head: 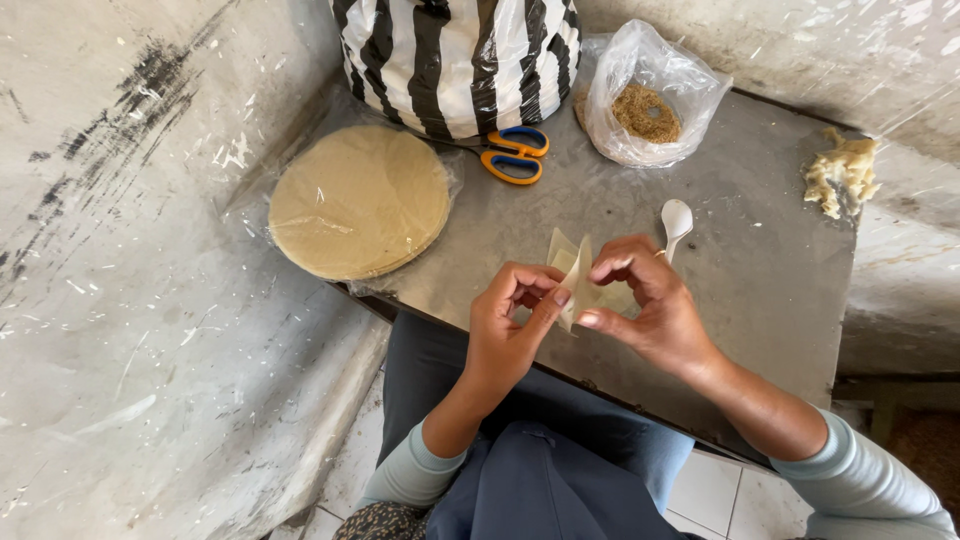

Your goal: The person prepares small dough snacks by folding triangular dough sheets, adding filling with a spoon, and then peeling apart a stack of thin, circular dough sheets one by one.

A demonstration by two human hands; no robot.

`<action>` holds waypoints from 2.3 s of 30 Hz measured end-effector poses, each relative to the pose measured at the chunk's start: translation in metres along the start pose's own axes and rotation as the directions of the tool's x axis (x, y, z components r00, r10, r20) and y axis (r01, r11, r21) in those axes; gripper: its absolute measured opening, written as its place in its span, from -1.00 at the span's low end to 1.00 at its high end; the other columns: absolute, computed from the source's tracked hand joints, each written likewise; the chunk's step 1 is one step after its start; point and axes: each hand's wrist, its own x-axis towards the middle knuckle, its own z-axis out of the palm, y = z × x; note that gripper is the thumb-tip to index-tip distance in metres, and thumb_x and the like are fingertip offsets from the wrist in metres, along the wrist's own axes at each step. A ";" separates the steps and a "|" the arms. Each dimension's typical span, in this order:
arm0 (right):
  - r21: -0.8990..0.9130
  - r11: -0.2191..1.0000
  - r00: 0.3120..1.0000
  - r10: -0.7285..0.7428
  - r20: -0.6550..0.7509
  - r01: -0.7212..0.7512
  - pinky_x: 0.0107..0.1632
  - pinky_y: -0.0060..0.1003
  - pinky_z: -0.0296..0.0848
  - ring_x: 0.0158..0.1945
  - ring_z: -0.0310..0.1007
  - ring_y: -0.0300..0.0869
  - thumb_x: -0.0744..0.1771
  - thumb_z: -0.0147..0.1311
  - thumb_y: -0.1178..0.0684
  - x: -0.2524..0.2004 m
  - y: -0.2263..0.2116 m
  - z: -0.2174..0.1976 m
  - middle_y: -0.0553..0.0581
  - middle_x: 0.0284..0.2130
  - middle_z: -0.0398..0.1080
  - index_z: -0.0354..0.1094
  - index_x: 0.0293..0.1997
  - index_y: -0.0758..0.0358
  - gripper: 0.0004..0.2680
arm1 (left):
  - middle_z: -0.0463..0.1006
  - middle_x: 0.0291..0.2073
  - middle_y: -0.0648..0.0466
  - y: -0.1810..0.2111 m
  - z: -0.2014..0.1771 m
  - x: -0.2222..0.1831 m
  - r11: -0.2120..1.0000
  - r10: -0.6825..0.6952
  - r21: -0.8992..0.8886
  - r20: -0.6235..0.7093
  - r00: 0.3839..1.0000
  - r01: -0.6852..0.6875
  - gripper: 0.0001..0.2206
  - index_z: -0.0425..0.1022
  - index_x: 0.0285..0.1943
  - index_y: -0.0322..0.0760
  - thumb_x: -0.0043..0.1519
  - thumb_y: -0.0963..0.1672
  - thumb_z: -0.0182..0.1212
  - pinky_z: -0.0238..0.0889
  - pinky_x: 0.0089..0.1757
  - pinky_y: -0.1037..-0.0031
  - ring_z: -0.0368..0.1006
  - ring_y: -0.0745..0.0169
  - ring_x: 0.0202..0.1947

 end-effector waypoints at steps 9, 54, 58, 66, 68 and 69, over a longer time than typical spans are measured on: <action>0.404 0.883 0.966 0.259 0.004 -0.239 0.19 -0.29 0.52 0.15 0.44 -0.24 0.34 0.10 0.32 0.007 0.001 0.000 0.08 0.00 0.33 0.08 0.17 0.19 -0.67 | 0.63 -0.07 -0.02 -0.006 -0.002 -0.005 1.000 0.007 0.010 -0.023 1.000 -0.007 -0.90 0.40 -0.06 -0.36 0.37 -0.21 0.24 0.39 -0.06 0.54 0.50 0.42 -0.16; 0.248 0.965 0.997 0.082 0.010 -0.082 -0.03 -0.36 0.69 0.09 0.55 -0.17 0.41 -0.03 0.34 0.002 -0.021 -0.018 0.18 0.03 0.44 0.14 0.14 0.28 -0.80 | 0.34 -0.27 0.03 -0.035 0.012 -0.020 0.774 -0.468 -0.376 0.200 0.861 0.509 -0.54 0.36 0.48 -0.54 0.55 -0.05 0.00 -0.04 -0.29 0.52 0.09 0.41 -0.36; 0.057 0.996 0.986 0.070 -0.154 -0.061 0.19 -0.27 0.53 0.15 0.43 -0.16 0.40 0.04 0.35 0.005 -0.019 -0.022 0.20 0.10 0.30 0.14 0.17 0.33 -0.76 | 0.54 -0.06 0.12 -0.044 0.012 -0.023 0.736 -0.367 -0.525 0.222 0.903 0.428 -0.60 0.32 0.41 -0.41 0.47 -0.07 0.04 0.31 -0.02 0.55 0.44 0.47 -0.09; 0.197 0.899 0.918 0.367 0.149 -0.391 -0.04 -0.39 0.53 -0.06 0.52 -0.34 0.38 0.15 0.20 0.007 -0.002 -0.015 0.11 -0.15 0.49 0.28 0.08 0.34 -0.81 | 0.55 -0.07 0.09 -0.026 0.016 -0.012 0.872 -0.253 -0.407 0.105 0.962 0.274 -0.73 0.39 0.25 -0.44 0.42 -0.19 0.19 0.33 -0.03 0.56 0.47 0.42 -0.06; 0.017 0.886 0.881 0.458 0.115 -0.463 -0.22 -0.38 0.45 -0.22 0.45 -0.36 0.35 0.19 0.19 0.009 0.000 -0.017 0.08 -0.29 0.47 0.32 0.03 0.32 -0.82 | 0.59 -0.16 0.03 -0.018 0.011 -0.011 0.978 -0.151 0.138 -0.048 0.987 0.157 -0.76 0.44 0.14 -0.39 0.34 -0.18 0.25 0.34 -0.21 0.56 0.52 0.35 -0.21; -0.070 0.865 0.860 0.502 0.094 -0.497 -0.31 -0.37 0.41 -0.30 0.42 -0.38 0.34 0.21 0.18 0.008 -0.001 -0.017 0.07 -0.36 0.47 0.35 0.00 0.31 -0.82 | 0.61 -0.21 0.01 -0.014 0.007 -0.011 0.904 -0.076 0.412 -0.100 0.992 0.111 -0.78 0.46 0.09 -0.37 0.31 -0.18 0.27 0.35 -0.30 0.56 0.55 0.31 -0.29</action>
